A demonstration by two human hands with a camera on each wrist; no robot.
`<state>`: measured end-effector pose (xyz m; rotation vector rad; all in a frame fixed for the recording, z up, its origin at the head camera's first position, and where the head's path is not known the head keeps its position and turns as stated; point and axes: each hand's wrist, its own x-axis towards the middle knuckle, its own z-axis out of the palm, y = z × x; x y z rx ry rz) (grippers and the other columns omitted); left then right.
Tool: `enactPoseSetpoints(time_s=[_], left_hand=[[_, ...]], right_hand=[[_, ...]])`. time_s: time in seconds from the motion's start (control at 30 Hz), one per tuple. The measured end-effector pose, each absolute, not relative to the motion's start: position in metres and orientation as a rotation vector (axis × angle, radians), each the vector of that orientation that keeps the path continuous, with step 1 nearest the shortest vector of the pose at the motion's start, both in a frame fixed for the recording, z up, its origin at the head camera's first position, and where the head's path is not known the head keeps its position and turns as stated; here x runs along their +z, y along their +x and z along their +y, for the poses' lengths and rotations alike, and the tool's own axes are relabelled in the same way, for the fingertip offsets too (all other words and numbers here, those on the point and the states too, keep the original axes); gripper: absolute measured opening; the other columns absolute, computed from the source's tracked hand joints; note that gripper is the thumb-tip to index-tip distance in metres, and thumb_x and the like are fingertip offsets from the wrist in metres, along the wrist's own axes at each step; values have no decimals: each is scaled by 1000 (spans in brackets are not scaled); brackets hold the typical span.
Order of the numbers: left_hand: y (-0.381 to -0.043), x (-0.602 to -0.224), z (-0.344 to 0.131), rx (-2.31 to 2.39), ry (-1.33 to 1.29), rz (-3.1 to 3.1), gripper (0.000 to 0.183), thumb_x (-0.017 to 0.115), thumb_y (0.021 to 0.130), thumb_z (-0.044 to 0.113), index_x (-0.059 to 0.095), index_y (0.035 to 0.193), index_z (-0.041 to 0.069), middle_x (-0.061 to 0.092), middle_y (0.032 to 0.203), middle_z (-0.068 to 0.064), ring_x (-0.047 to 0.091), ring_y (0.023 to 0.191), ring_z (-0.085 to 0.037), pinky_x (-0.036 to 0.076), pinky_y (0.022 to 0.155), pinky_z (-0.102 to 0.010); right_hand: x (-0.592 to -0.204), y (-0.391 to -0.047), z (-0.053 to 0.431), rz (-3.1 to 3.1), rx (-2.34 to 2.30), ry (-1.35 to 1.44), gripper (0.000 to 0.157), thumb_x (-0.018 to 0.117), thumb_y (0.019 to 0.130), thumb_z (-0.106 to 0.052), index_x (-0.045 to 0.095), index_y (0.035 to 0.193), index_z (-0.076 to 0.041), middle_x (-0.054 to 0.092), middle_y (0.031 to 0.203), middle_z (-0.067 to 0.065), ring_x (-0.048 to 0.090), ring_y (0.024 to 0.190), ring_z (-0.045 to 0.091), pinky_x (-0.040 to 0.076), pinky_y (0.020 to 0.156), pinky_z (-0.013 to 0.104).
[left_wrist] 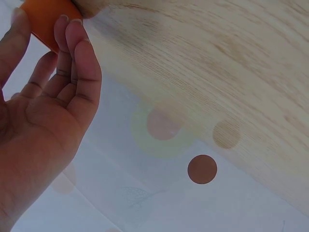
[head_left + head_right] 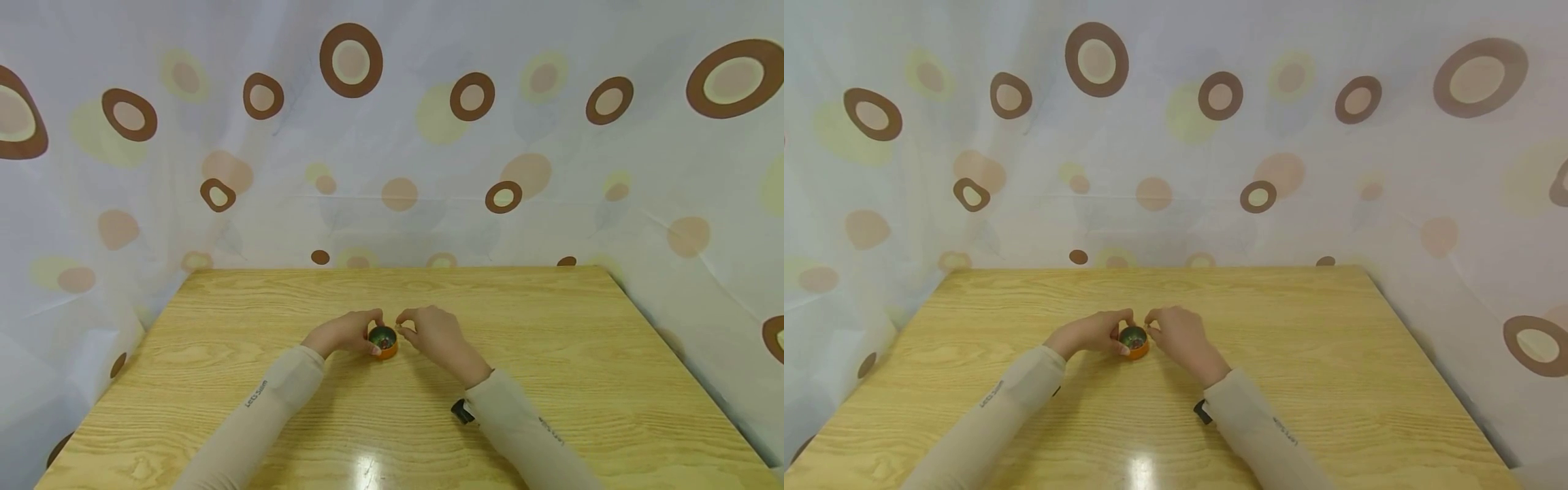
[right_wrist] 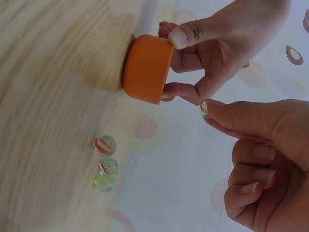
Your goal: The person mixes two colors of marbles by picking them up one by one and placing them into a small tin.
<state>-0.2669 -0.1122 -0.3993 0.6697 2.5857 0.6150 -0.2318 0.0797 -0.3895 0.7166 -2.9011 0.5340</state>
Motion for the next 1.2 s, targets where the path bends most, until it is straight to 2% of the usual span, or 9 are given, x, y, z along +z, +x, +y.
enactPoseSetpoints(time_s=[0.23,0.4,0.9,1.2], left_hand=[[-267,-400,-114,640,668,2579,35,75,85,18,51,109,12,57,81,-4,53,71,-18,44,67,-31],[-266,-401,-114,647,660,2573,35,75,85,17,51,109,12,57,81,-4,52,70,-18,43,65,-30],[-267,-402,-114,648,667,2577,38,75,84,17,51,113,11,57,82,-4,52,70,-18,43,64,-29],[-267,-400,-113,632,656,2580,35,75,85,17,52,111,11,57,85,-4,53,72,-19,44,68,-32]], right_hand=[[-398,-233,72,-2872,569,761,20,69,90,-23,73,106,-11,46,47,-7,32,40,6,25,39,20],[-405,-233,68,-2859,566,802,21,69,90,-22,73,107,-10,44,47,-6,32,40,5,23,39,18],[-410,-234,66,-2854,596,813,22,70,90,-22,73,107,-10,43,51,-6,33,45,8,23,40,20],[-404,-237,73,-2860,593,761,23,68,91,-23,72,111,-11,40,46,-6,30,41,6,23,40,20]])
